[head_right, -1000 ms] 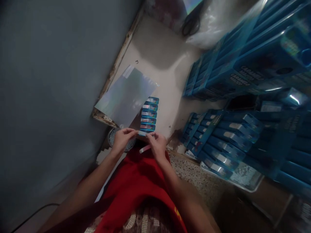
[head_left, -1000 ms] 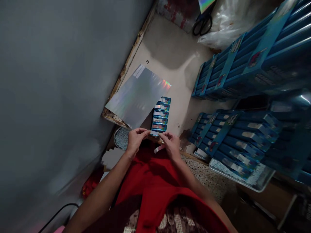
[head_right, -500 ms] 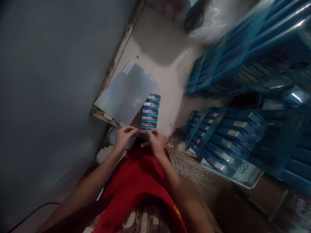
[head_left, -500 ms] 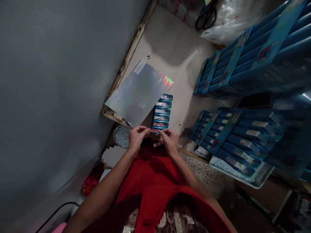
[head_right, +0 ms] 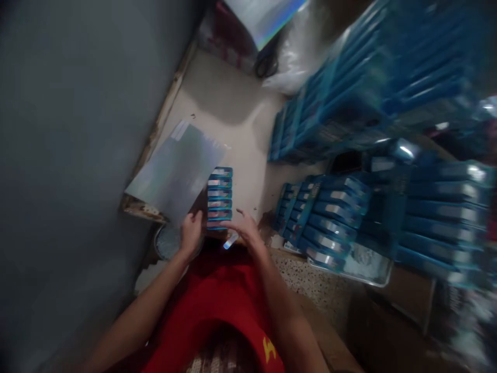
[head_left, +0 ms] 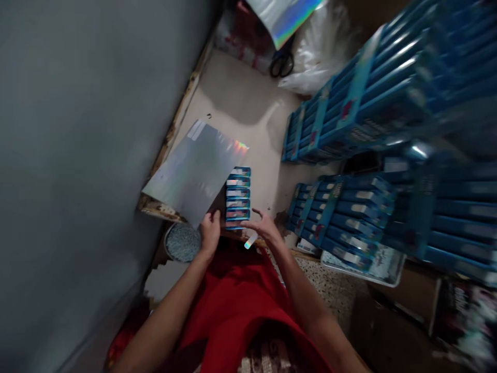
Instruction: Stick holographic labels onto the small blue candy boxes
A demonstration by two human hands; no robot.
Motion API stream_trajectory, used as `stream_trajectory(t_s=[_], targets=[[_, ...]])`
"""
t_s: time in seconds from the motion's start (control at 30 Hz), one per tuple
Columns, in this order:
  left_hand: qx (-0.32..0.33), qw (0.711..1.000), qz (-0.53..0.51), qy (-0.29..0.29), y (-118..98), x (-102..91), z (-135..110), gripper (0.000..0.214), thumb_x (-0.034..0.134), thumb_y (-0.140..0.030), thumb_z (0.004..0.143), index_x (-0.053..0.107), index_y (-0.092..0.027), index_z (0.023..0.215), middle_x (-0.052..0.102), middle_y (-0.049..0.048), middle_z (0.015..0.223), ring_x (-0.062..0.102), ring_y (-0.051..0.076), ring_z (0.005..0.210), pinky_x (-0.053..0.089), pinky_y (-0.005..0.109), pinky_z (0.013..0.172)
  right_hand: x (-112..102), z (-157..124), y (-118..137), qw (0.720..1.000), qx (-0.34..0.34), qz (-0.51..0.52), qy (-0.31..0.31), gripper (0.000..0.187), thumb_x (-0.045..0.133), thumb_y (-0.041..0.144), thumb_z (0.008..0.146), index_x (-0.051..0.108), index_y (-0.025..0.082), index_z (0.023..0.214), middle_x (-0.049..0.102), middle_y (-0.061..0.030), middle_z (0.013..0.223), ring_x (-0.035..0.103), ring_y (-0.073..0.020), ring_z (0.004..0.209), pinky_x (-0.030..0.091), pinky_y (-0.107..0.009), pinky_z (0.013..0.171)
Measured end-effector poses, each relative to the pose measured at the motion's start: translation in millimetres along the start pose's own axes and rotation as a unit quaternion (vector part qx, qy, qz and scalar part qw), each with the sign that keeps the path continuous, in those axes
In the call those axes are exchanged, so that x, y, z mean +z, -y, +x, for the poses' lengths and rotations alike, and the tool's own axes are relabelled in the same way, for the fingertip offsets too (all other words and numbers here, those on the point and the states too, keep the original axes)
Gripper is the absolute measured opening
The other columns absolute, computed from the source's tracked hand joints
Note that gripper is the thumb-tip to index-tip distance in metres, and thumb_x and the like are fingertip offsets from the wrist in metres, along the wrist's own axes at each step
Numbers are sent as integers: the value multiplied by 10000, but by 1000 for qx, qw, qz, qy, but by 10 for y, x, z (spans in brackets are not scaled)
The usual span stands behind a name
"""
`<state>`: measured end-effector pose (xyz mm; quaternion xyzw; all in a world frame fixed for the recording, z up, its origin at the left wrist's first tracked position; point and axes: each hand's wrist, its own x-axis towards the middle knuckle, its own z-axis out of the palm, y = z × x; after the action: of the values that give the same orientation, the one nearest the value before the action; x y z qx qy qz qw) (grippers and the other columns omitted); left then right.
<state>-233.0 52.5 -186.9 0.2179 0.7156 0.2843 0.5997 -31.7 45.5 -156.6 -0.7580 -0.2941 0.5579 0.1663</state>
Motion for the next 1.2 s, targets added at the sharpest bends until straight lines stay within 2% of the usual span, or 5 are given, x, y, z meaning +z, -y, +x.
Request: stream_trajectory(t_s=[0.23, 0.5, 0.8, 1.0, 1.2], targets=[[-11, 991, -23, 134, -195, 299, 166, 672, 769, -662, 736, 612, -201, 1199, 739, 84, 1036, 714, 248, 884, 592, 320, 652, -78, 310, 229, 979, 26, 67, 190, 690, 890, 616, 567, 774, 181, 1089, 552, 95, 552, 459, -97, 543, 353, -215, 531], [-47, 978, 12, 201, -672, 203, -470, 555, 723, -592, 722, 676, -315, 1201, 766, 36, 1028, 750, 306, 899, 625, 412, 671, -98, -640, 257, 971, 12, 221, 88, 519, 920, 546, 592, 812, 229, 989, 760, 16, 891, 681, -225, 872, 539, -331, 826], [91, 926, 13, 366, -1599, 969, -1879, 792, 702, -636, 786, 447, -372, 1487, 680, 74, 1255, 664, 344, 1187, 581, 452, 912, -1788, -2375, 876, 988, -112, 96, -43, 383, 775, 569, 804, 815, 215, 945, 764, -47, 919, 652, -200, 779, 502, -285, 654], [283, 894, 107, 330, -1776, 1988, -2243, 682, 647, -641, 865, 530, -264, 1421, 474, 175, 1466, 384, 388, 1448, 215, 527, 1242, -2702, -2324, 616, 982, -49, 109, -146, 601, 724, 752, 738, 598, 187, 578, 425, 51, 479, 311, -81, 460, 205, -229, 441], [308, 863, 178, 359, -1741, 2064, -2090, 767, 657, -626, 875, 429, -273, 1516, 438, 170, 1557, 353, 369, 1477, 226, 513, 1227, -2879, -2391, 558, 978, -99, 70, -169, 461, 763, 661, 758, 750, 201, 746, 574, -5, 589, 485, -131, 506, 357, -245, 416]])
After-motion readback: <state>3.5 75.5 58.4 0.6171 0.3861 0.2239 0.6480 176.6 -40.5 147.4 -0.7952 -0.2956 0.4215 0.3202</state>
